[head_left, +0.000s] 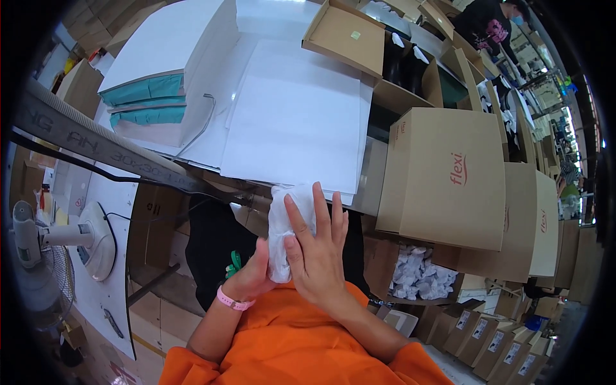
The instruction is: Wrapping tissue paper into rolls or inserts for shoe packaging.
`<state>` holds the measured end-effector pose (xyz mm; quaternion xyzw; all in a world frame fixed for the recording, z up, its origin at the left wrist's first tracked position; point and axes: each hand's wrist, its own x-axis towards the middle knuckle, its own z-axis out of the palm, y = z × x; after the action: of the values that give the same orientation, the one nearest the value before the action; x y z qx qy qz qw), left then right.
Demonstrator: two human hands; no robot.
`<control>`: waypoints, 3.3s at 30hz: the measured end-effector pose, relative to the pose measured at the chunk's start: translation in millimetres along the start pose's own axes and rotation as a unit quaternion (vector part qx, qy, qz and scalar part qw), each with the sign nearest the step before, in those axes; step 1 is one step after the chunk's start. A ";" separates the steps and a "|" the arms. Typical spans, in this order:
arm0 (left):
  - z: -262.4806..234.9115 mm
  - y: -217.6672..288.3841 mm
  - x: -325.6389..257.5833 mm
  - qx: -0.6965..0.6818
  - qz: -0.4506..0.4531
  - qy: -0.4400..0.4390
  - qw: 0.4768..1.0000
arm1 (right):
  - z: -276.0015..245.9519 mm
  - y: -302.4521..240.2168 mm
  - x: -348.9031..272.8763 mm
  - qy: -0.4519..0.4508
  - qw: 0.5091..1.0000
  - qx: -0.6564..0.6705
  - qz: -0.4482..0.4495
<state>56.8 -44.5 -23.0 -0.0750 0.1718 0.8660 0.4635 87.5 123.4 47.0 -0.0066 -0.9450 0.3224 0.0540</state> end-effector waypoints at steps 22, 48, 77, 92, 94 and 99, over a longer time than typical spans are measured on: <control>10.1 -10.5 -10.5 0.210 -0.102 -0.077 0.969 | -49.6 50.9 9.5 -0.176 0.751 0.613 0.171; 63.8 -14.0 6.5 0.228 0.054 0.057 0.970 | -22.0 42.7 -42.1 -0.047 0.975 0.147 -0.162; 75.1 23.6 -28.8 0.507 0.078 -0.036 0.858 | -48.5 21.1 -41.1 -0.177 0.876 0.427 0.140; 61.1 1.2 -11.8 0.522 0.231 -0.009 0.821 | -49.5 25.5 -39.1 -0.202 0.878 0.431 0.054; 57.6 -3.2 -10.7 0.545 0.240 -0.006 0.803 | -43.7 24.8 -44.6 -0.215 0.876 0.428 0.052; 50.6 -20.3 -8.1 0.520 0.336 0.029 0.785 | -26.1 3.7 -55.0 -0.162 0.901 0.402 0.023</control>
<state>79.6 -21.9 21.8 0.2144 0.6242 0.7436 0.1068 144.9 139.5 59.9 0.0460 -0.7304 0.6726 -0.1094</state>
